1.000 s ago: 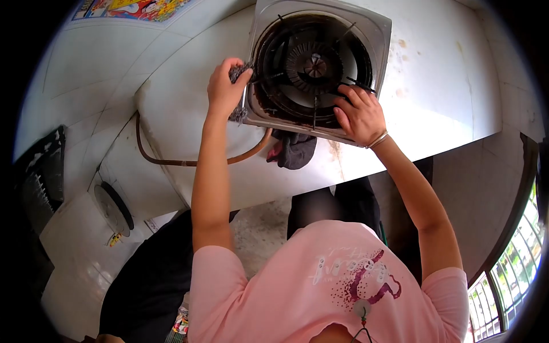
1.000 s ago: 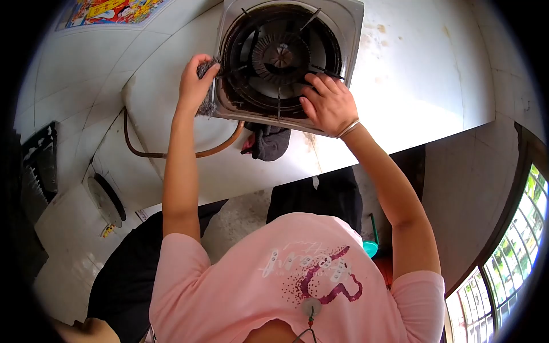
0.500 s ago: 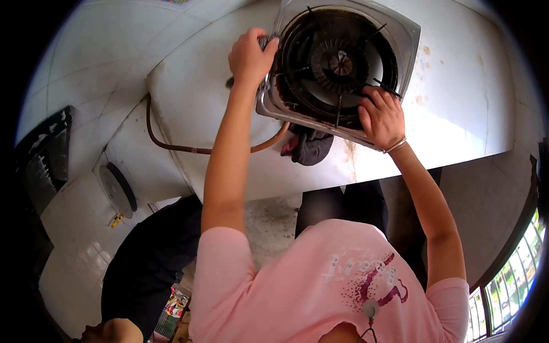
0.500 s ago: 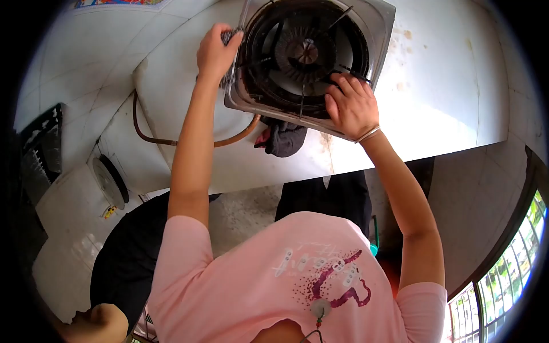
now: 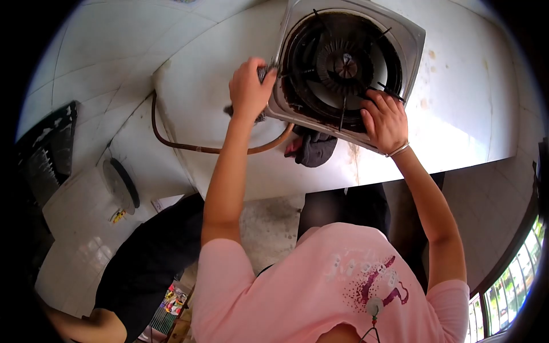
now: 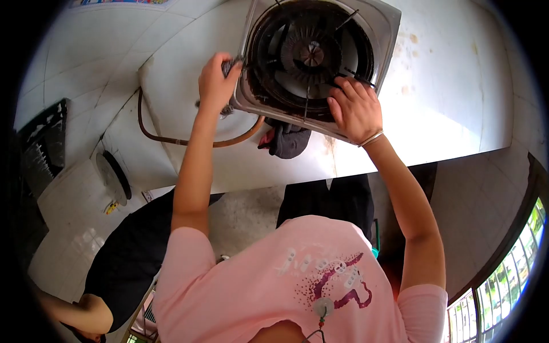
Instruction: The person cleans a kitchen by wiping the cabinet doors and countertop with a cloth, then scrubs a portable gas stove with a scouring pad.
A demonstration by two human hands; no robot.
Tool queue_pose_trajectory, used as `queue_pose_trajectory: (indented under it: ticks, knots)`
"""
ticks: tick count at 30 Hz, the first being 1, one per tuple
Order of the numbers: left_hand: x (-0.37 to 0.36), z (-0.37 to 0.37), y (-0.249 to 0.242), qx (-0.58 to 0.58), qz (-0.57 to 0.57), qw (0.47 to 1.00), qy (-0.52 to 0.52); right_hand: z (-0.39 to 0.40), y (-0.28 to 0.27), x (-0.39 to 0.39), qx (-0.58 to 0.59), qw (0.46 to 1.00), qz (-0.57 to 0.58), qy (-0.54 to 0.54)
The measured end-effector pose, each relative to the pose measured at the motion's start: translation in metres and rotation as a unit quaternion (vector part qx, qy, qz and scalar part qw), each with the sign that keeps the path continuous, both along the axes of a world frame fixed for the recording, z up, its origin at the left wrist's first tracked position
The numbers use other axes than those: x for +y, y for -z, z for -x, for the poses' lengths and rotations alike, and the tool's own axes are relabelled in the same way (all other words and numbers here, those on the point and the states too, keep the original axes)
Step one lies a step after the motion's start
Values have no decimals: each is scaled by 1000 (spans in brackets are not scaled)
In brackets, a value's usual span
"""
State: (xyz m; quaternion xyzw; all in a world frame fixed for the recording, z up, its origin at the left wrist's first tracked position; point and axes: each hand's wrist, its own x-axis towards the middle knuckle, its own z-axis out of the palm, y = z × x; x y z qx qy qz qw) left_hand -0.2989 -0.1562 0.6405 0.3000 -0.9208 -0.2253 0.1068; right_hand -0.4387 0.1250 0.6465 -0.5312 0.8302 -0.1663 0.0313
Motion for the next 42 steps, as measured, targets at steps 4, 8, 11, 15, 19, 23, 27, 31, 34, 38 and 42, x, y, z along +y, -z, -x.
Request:
queue_pose_trajectory:
  ticks: [4,8,11,15,19,23,27,31,34,38,42]
  knots:
    - [-26,67,0,-6,-37,999,-12,0,-2,-1,-10,1000,0,3]
    - [-35,91,-3,-41,-29,999,-12,-1,-1,0,-10,1000,-1,2]
    - [-34,65,0,-44,-84,995,1,0,-1,-1,-6,1000,14,-2]
    - [-27,34,2,-41,-137,990,-2,1,-2,-1,-15,1000,4,5]
    - [-41,69,7,-26,-134,991,-6,0,-3,-1,-25,1000,-5,10]
    - [-57,136,5,-60,34,997,34,1,-3,-1,-23,1000,-2,10]
    - [-29,156,-46,-169,23,985,30,1,0,0,-22,999,22,9]
    - [-53,102,1,-85,45,994,48,3,1,0,-21,999,25,8]
    - [-49,67,-3,-96,-29,994,49,2,1,0,-23,999,35,9]
    - [-48,82,-8,-88,23,995,51,1,0,0,-25,999,24,12]
    - [-57,135,-14,-93,115,983,112,3,-1,0,-31,999,26,13]
